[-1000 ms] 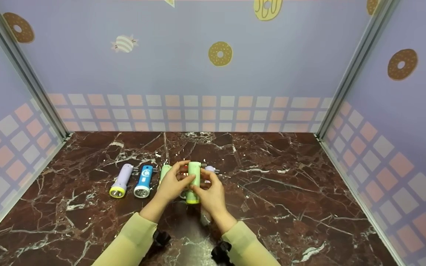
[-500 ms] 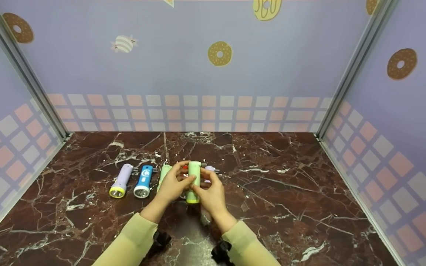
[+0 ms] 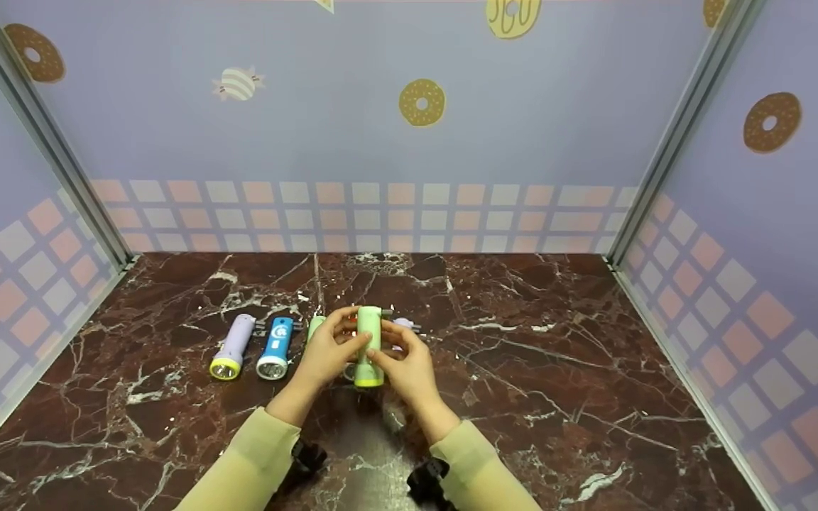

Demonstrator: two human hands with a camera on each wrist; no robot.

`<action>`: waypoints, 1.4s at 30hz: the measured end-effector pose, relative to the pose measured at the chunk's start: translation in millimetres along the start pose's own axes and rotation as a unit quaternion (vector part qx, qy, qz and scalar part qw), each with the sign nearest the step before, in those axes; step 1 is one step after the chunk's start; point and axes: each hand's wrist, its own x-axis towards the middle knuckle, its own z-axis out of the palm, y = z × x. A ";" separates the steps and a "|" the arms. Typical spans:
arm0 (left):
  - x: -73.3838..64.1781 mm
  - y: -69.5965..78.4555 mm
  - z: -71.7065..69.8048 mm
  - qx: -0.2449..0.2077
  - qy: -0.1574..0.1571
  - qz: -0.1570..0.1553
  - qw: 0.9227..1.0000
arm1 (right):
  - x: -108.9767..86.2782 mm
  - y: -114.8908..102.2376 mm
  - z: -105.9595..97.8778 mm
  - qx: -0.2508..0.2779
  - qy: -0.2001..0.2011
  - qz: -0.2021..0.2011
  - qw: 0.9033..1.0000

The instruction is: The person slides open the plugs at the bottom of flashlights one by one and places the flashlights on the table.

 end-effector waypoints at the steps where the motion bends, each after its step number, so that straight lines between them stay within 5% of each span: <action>1: 0.5 0.0 -1.0 -0.001 0.002 -0.006 1.000 | 0.1 0.0 -0.4 0.007 -0.007 0.009 1.000; 8: 2.9 1.7 -7.9 -0.015 0.016 -0.028 0.999 | 1.7 0.6 -2.1 0.048 -0.065 0.061 0.995; 16: 2.4 1.9 -8.9 -0.013 0.025 -0.030 0.999 | 0.8 1.2 -1.2 0.029 -0.094 0.047 0.994; 26: 2.8 -2.5 -7.9 -0.012 0.026 -0.011 1.000 | 0.7 2.3 -0.4 0.032 -0.092 0.045 0.994; 42: 3.3 0.3 -6.8 -0.010 0.021 -0.045 0.999 | 3.7 0.1 -4.3 0.016 -0.098 0.052 0.994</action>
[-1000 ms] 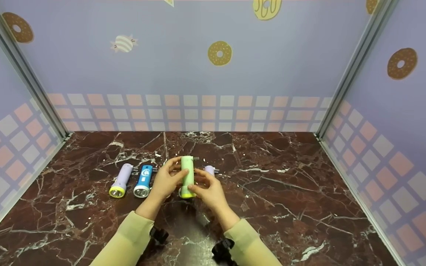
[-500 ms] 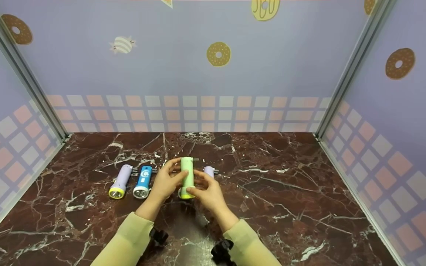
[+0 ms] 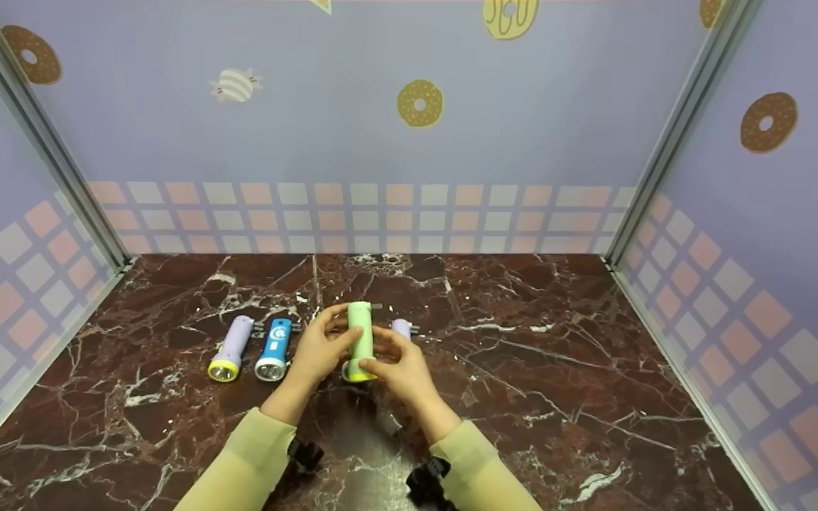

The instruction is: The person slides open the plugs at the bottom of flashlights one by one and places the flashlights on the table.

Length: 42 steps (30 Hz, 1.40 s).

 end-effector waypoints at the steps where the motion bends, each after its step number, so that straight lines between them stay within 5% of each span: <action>1: 0.0 0.3 0.2 0.000 0.000 -0.001 1.000 | 0.1 -0.6 -0.4 -0.002 0.001 0.002 1.000; 19: 9.4 7.6 10.1 -0.012 0.001 0.011 1.000 | 3.7 -7.7 -11.5 -0.011 0.013 0.017 1.000; 42: 22.6 22.5 30.9 0.034 -0.014 -0.024 0.999 | 2.2 -14.0 -35.0 -0.025 0.029 0.024 0.999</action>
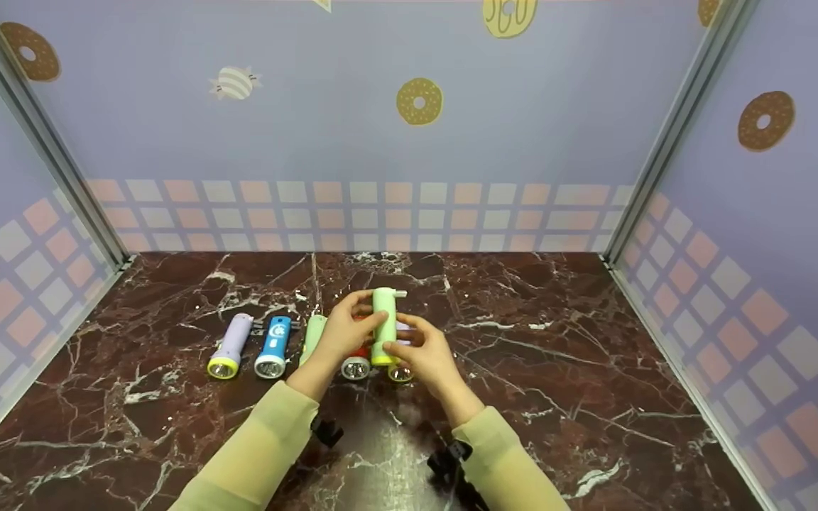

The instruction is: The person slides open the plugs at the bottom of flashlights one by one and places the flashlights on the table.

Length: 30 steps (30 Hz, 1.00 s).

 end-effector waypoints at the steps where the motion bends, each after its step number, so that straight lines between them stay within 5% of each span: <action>1: 0.7 0.7 1.4 0.000 -0.002 -0.001 1.000 | -0.1 -0.3 -1.6 0.002 -0.001 0.001 1.000; 30: 12.5 10.1 48.1 -0.003 -0.030 -0.029 0.999 | -6.0 8.2 -46.7 0.012 0.022 0.039 0.999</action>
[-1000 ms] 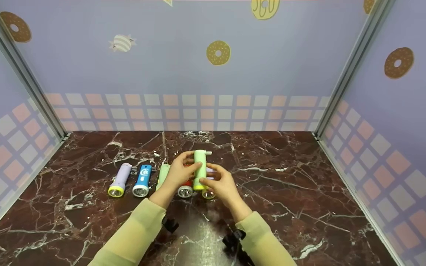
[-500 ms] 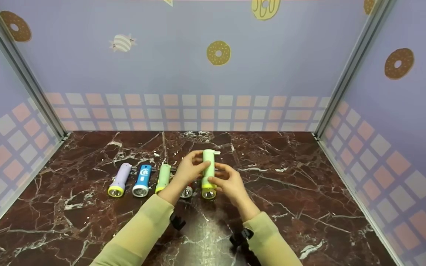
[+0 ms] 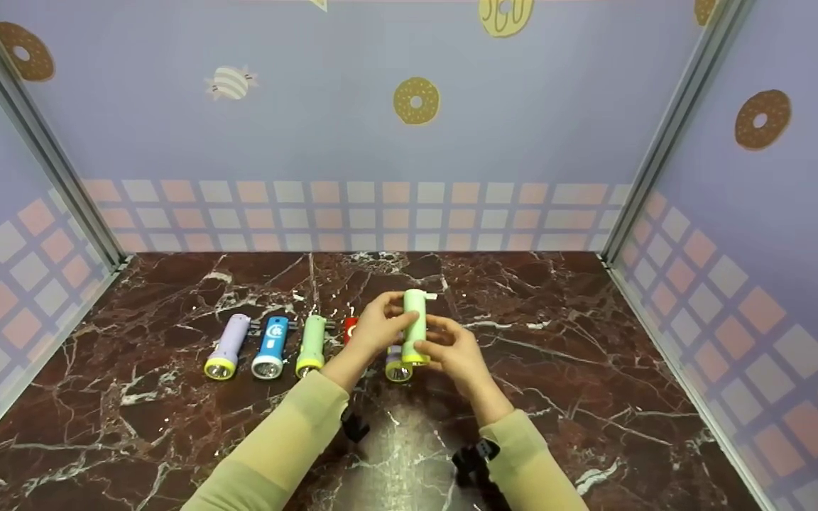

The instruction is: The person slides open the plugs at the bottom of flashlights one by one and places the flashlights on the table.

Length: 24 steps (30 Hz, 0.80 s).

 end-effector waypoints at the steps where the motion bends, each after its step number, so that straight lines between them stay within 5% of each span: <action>1: 0.3 0.2 1.5 0.004 0.001 0.000 1.000 | 0.2 0.6 -1.4 0.002 0.001 0.002 1.000; 19: 0.3 1.4 23.4 0.073 -0.017 0.003 0.997 | 2.1 7.4 -24.2 -0.007 0.000 0.029 1.000; 24: -0.2 -1.7 30.2 0.056 -0.042 0.007 0.998 | 3.8 9.8 -30.8 -0.010 0.003 0.037 0.999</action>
